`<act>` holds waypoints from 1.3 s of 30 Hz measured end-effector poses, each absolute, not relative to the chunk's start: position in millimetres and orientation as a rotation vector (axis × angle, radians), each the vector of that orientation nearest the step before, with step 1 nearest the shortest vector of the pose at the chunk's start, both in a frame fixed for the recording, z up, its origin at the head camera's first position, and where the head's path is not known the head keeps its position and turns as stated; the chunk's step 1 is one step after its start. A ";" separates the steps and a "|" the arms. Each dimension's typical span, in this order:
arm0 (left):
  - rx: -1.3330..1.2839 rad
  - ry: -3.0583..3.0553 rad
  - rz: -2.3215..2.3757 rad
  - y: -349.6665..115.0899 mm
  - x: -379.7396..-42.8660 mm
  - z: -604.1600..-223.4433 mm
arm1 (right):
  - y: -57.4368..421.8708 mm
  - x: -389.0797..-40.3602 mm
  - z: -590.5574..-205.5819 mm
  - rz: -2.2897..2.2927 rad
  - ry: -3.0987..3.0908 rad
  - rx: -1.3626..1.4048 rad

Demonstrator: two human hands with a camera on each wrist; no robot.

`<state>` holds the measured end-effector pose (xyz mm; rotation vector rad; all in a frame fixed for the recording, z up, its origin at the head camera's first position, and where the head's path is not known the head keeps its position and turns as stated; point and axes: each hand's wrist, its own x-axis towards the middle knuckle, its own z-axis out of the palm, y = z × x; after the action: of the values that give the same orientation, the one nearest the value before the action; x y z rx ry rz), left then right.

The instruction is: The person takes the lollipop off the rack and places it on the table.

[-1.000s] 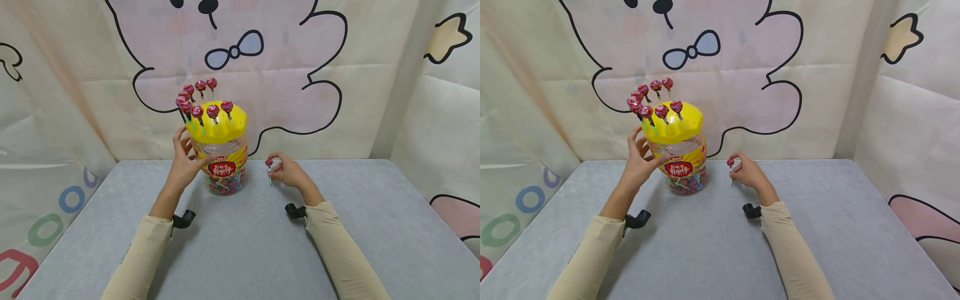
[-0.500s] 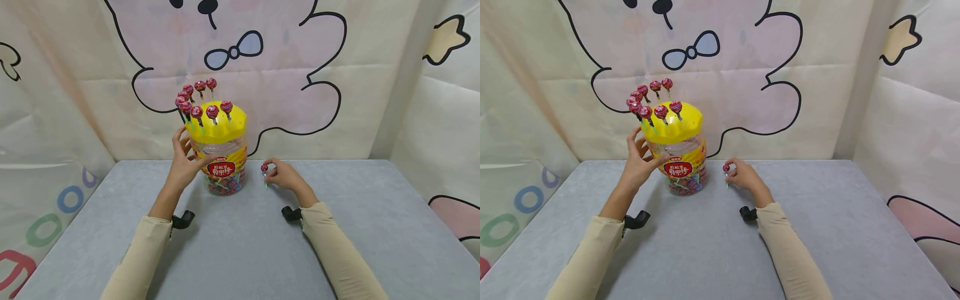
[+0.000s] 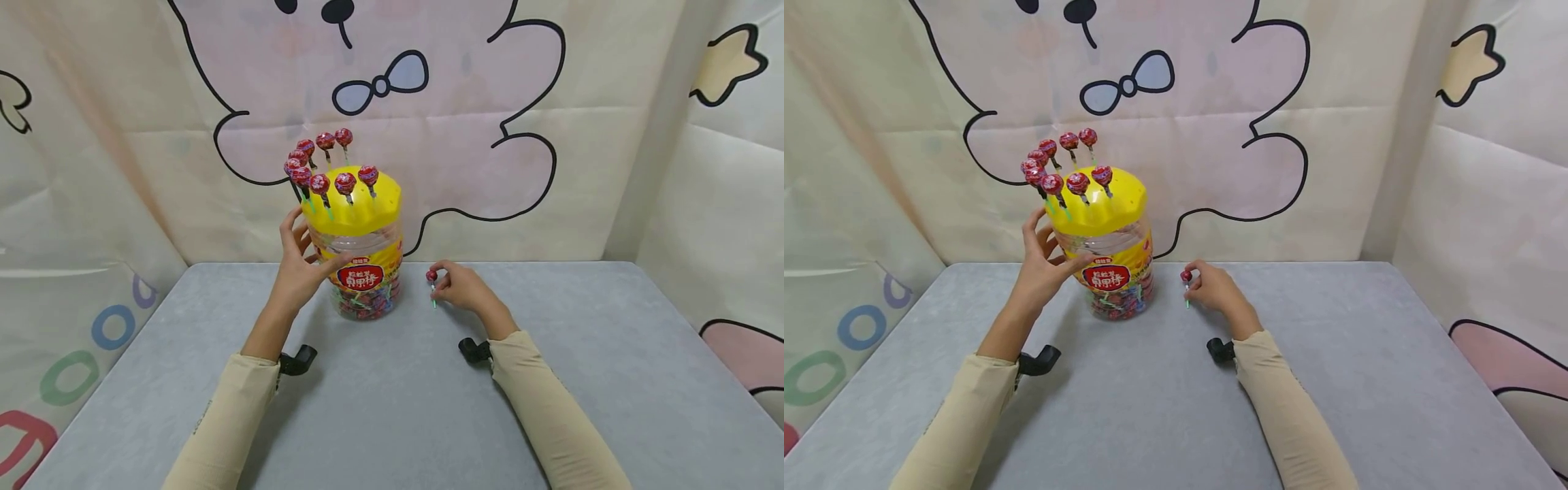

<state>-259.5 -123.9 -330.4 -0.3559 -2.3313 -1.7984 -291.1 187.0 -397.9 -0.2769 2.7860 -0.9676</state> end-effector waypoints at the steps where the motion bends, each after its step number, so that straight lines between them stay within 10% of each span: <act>1: -0.358 -2.328 -1.800 -123.9 -259.6 -330.5 | 187.0 -291.4 -397.3 -0.953 2.786 -0.281; 39: -0.386 -2.314 -1.858 -127.2 -258.2 -326.8 | 179.6 -275.4 -365.1 -0.940 2.863 -0.423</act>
<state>-258.2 -127.2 -326.8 -0.3863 -2.3141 -1.8577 -275.4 179.6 -365.1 -0.4234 2.8632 -0.9398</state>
